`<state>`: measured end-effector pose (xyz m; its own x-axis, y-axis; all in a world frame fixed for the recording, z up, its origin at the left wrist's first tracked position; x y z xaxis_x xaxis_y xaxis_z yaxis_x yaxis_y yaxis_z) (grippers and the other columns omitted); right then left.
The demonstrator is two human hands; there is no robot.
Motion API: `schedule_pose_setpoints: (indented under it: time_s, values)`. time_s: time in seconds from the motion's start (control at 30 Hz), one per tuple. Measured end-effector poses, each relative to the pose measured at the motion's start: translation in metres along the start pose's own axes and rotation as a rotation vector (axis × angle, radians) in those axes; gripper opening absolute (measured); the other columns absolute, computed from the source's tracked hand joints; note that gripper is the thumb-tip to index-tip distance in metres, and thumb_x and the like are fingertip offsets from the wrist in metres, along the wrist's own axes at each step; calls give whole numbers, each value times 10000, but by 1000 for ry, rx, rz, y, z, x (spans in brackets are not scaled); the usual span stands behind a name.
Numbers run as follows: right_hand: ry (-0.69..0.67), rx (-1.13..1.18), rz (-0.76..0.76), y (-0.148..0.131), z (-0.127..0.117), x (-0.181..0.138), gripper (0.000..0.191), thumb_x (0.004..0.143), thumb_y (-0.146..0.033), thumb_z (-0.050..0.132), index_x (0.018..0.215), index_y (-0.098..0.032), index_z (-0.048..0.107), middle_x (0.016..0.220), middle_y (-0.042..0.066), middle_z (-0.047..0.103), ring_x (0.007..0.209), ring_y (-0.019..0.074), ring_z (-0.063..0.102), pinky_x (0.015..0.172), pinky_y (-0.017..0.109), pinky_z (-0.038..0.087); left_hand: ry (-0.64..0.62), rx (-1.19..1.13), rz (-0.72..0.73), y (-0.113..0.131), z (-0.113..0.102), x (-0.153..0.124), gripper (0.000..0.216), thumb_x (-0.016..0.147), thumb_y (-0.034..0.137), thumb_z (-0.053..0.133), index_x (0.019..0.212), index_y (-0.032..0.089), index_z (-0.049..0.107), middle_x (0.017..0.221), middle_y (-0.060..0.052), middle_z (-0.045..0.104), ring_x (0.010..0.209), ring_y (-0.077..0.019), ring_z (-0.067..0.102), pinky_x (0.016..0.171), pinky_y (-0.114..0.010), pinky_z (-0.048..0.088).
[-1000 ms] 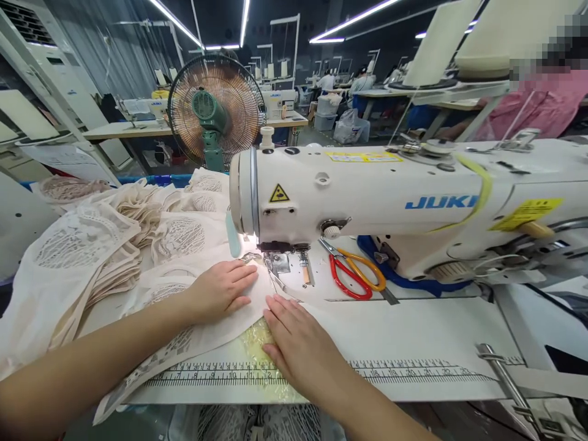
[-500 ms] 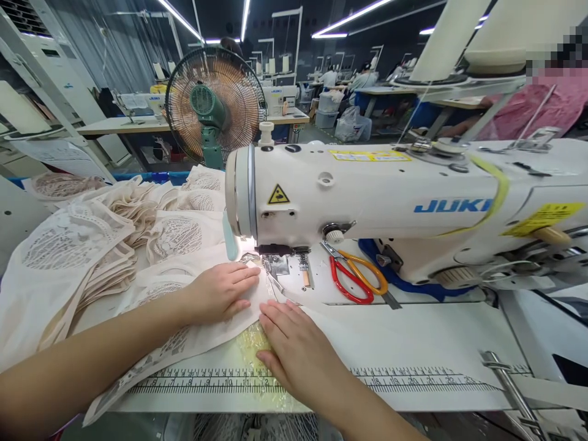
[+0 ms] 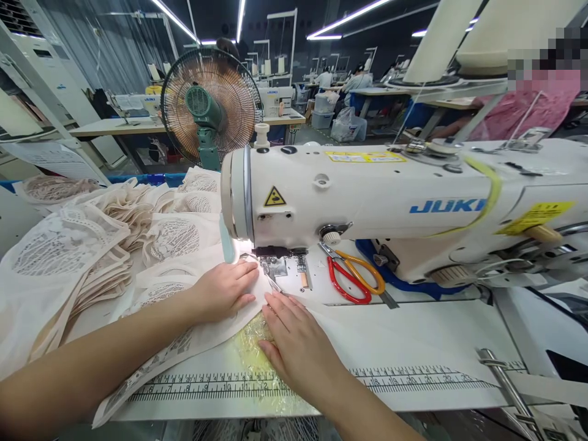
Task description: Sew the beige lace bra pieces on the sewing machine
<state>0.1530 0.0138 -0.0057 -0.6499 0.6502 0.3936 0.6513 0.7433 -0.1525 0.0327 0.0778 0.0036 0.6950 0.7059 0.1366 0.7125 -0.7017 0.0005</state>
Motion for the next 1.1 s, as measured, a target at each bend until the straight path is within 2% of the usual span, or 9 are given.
schedule_pose_setpoints:
  time_s: [0.27,0.57,0.87,0.97,1.1]
  values:
    - [35,-23,-26,-2,-5,0,346,911,-244,431,1172,-72,579,1272,188,580,1214,284,512,986,494,471,-18,33,-6,0,0,1,439,915,415,439,1217,106,515,1306,-141,524,1127,-285,509,889,-388,445]
    - [33,5,-5,1,-4,-1,338,904,-246,451,1182,-102,579,1271,169,586,1218,279,511,992,496,466,-55,18,-19,-2,0,3,440,917,410,430,1230,112,516,1320,-157,510,1124,-288,515,867,-408,460]
    - [-2,3,7,0,-1,4,385,899,-246,437,1217,-65,554,1326,181,538,1256,272,472,997,481,464,-61,55,3,-15,-5,10,388,912,372,439,1210,138,520,1306,-128,527,1153,-283,508,901,-395,445]
    - [5,10,9,0,-2,4,394,894,-245,450,1219,-46,551,1321,192,539,1256,278,471,993,479,469,-30,52,58,-15,-15,13,330,909,345,437,1139,145,565,1255,-126,558,1126,-284,526,914,-410,436]
    - [6,15,11,1,-3,4,385,902,-256,443,1215,-66,562,1310,179,553,1244,271,485,994,469,471,-95,-20,113,2,-21,8,264,885,319,443,948,143,629,1080,-113,629,940,-242,595,784,-366,485]
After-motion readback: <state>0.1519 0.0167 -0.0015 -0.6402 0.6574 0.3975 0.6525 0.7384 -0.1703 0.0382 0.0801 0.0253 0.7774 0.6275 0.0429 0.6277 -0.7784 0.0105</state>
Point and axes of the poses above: each hand's wrist, its own x-axis towards the middle knuckle, its own z-axis out of the palm, y = z × x, the point moved 7 cm from there along x, towards the middle knuckle
